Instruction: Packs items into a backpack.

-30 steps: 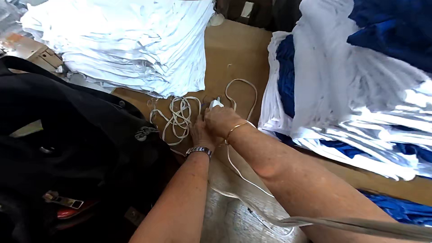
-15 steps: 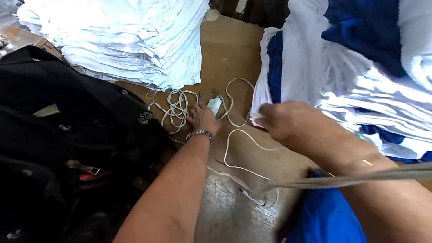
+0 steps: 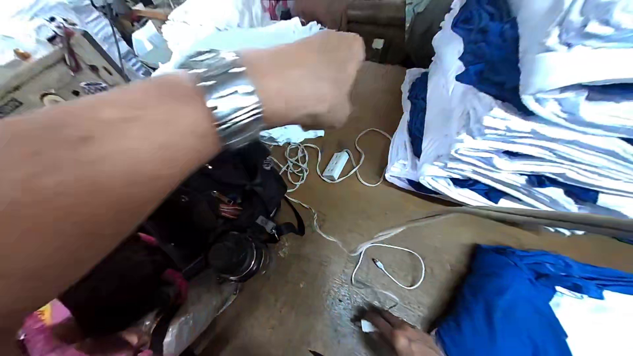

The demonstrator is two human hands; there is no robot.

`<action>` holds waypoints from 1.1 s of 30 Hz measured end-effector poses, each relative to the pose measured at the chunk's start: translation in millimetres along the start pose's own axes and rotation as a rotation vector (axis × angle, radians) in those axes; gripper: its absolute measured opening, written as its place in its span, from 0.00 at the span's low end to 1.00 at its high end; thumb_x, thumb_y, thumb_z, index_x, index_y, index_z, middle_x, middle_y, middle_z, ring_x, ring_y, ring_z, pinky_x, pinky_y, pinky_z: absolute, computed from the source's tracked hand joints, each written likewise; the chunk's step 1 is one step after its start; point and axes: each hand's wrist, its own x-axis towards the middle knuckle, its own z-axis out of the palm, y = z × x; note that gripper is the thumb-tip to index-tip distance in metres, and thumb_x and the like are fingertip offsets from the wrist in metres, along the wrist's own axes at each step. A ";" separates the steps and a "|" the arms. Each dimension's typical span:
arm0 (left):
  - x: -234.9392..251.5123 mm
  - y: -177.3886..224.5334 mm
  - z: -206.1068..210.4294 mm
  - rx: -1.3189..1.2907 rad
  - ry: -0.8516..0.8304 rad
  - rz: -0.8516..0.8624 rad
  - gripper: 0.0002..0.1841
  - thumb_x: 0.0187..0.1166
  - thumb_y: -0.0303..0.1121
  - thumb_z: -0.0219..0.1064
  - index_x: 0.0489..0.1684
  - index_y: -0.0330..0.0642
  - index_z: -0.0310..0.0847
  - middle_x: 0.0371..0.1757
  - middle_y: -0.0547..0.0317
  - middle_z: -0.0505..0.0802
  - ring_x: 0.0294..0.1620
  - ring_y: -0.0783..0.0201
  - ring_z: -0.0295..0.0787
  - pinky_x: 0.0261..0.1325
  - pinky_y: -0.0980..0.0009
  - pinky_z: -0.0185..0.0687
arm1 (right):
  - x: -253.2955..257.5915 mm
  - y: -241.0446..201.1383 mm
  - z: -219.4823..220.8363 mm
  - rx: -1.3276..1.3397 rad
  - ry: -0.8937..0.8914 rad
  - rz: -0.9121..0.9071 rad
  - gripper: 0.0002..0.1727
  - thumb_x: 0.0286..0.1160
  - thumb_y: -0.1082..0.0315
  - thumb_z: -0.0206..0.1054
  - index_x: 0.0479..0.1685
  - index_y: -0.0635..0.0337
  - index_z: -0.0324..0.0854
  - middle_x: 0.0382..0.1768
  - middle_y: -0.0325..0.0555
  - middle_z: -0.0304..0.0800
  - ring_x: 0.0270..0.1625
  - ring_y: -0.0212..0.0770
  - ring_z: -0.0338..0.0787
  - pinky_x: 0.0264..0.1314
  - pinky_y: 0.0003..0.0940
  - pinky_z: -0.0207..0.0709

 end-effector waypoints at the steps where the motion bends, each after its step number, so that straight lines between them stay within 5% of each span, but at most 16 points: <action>1: -13.4 -21.0 2.0 0.016 0.058 0.073 0.12 0.75 0.34 0.65 0.18 0.47 0.77 0.17 0.61 0.76 0.18 0.62 0.73 0.21 0.59 0.64 | 4.2 3.0 8.8 -0.022 0.034 -0.013 0.21 0.85 0.60 0.63 0.71 0.55 0.86 0.67 0.66 0.88 0.60 0.71 0.92 0.59 0.71 0.83; 4: -69.5 -58.0 13.6 -0.017 0.031 0.012 0.16 0.79 0.41 0.68 0.18 0.50 0.80 0.15 0.65 0.76 0.17 0.64 0.73 0.21 0.59 0.64 | 12.6 -2.0 9.9 -0.147 0.015 0.007 0.23 0.84 0.58 0.62 0.74 0.57 0.84 0.62 0.66 0.91 0.63 0.71 0.90 0.64 0.71 0.79; 7: -104.3 -79.1 62.3 0.017 -0.034 -0.270 0.26 0.69 0.60 0.76 0.29 0.43 0.84 0.25 0.51 0.85 0.31 0.47 0.86 0.32 0.42 0.79 | 19.6 -42.6 -23.7 -0.314 -0.261 0.182 0.41 0.77 0.55 0.73 0.85 0.71 0.67 0.74 0.77 0.78 0.79 0.77 0.74 0.78 0.75 0.62; 9: -108.7 -82.7 96.3 0.043 -0.114 -0.428 0.35 0.60 0.67 0.78 0.41 0.39 0.84 0.37 0.43 0.89 0.43 0.38 0.88 0.41 0.36 0.80 | 23.2 -83.7 -48.2 -0.349 -0.265 0.148 0.40 0.74 0.58 0.75 0.81 0.76 0.68 0.73 0.77 0.78 0.77 0.76 0.76 0.74 0.74 0.68; 12: -102.3 -84.5 129.0 0.052 -0.189 -0.487 0.38 0.63 0.64 0.77 0.53 0.34 0.83 0.45 0.37 0.90 0.49 0.35 0.89 0.46 0.36 0.81 | 38.6 -141.4 -77.6 -0.199 -0.102 -0.165 0.24 0.81 0.57 0.68 0.66 0.68 0.82 0.55 0.67 0.90 0.59 0.67 0.91 0.60 0.64 0.83; 15: -98.6 -87.6 130.9 0.004 -0.158 -0.468 0.31 0.65 0.59 0.79 0.43 0.35 0.85 0.39 0.40 0.90 0.45 0.38 0.89 0.43 0.38 0.81 | 77.6 -190.1 -86.3 -0.022 0.311 -0.476 0.13 0.80 0.58 0.68 0.49 0.57 0.91 0.42 0.46 0.93 0.43 0.46 0.94 0.47 0.48 0.90; 18: -100.6 -100.6 129.4 -0.052 -0.093 -0.455 0.27 0.69 0.57 0.75 0.25 0.39 0.82 0.30 0.44 0.87 0.38 0.40 0.87 0.35 0.39 0.78 | 121.6 -234.4 -103.1 0.162 0.537 -0.603 0.07 0.78 0.70 0.66 0.41 0.62 0.88 0.44 0.49 0.89 0.47 0.45 0.91 0.50 0.46 0.87; 22: -96.8 -114.8 127.2 -0.102 -0.126 -0.379 0.21 0.69 0.47 0.79 0.22 0.42 0.78 0.27 0.49 0.83 0.33 0.45 0.84 0.32 0.43 0.77 | 167.3 -263.0 -116.6 0.264 0.469 -0.573 0.10 0.76 0.78 0.61 0.50 0.66 0.84 0.47 0.54 0.90 0.53 0.49 0.92 0.58 0.48 0.85; 24: -99.3 -111.0 123.3 -0.040 -0.154 -0.339 0.17 0.73 0.43 0.78 0.28 0.38 0.82 0.33 0.44 0.86 0.40 0.40 0.86 0.37 0.39 0.79 | 177.7 -267.6 -120.2 0.234 0.431 -0.571 0.09 0.74 0.79 0.62 0.48 0.66 0.85 0.46 0.55 0.91 0.55 0.51 0.91 0.60 0.50 0.83; 26: -101.5 -107.9 123.9 0.042 -0.161 -0.336 0.20 0.74 0.48 0.76 0.29 0.37 0.83 0.35 0.41 0.87 0.42 0.37 0.88 0.37 0.40 0.78 | 181.4 -268.5 -122.0 0.283 0.403 -0.551 0.10 0.74 0.80 0.62 0.49 0.65 0.85 0.46 0.52 0.91 0.54 0.47 0.91 0.59 0.48 0.83; 29: -100.2 -113.6 126.3 0.065 -0.140 -0.386 0.29 0.64 0.61 0.79 0.28 0.38 0.83 0.33 0.43 0.87 0.40 0.40 0.88 0.36 0.41 0.77 | 187.1 -260.4 -116.7 0.528 0.404 -0.570 0.18 0.76 0.81 0.54 0.62 0.62 0.79 0.56 0.46 0.93 0.62 0.35 0.91 0.66 0.38 0.85; 33: -99.2 -109.8 123.9 0.065 -0.123 -0.387 0.23 0.72 0.51 0.77 0.31 0.35 0.83 0.34 0.41 0.87 0.40 0.38 0.88 0.36 0.41 0.78 | 189.8 -247.0 -107.2 0.778 0.437 -0.669 0.20 0.72 0.85 0.52 0.60 0.66 0.79 0.56 0.48 0.93 0.62 0.35 0.91 0.67 0.32 0.84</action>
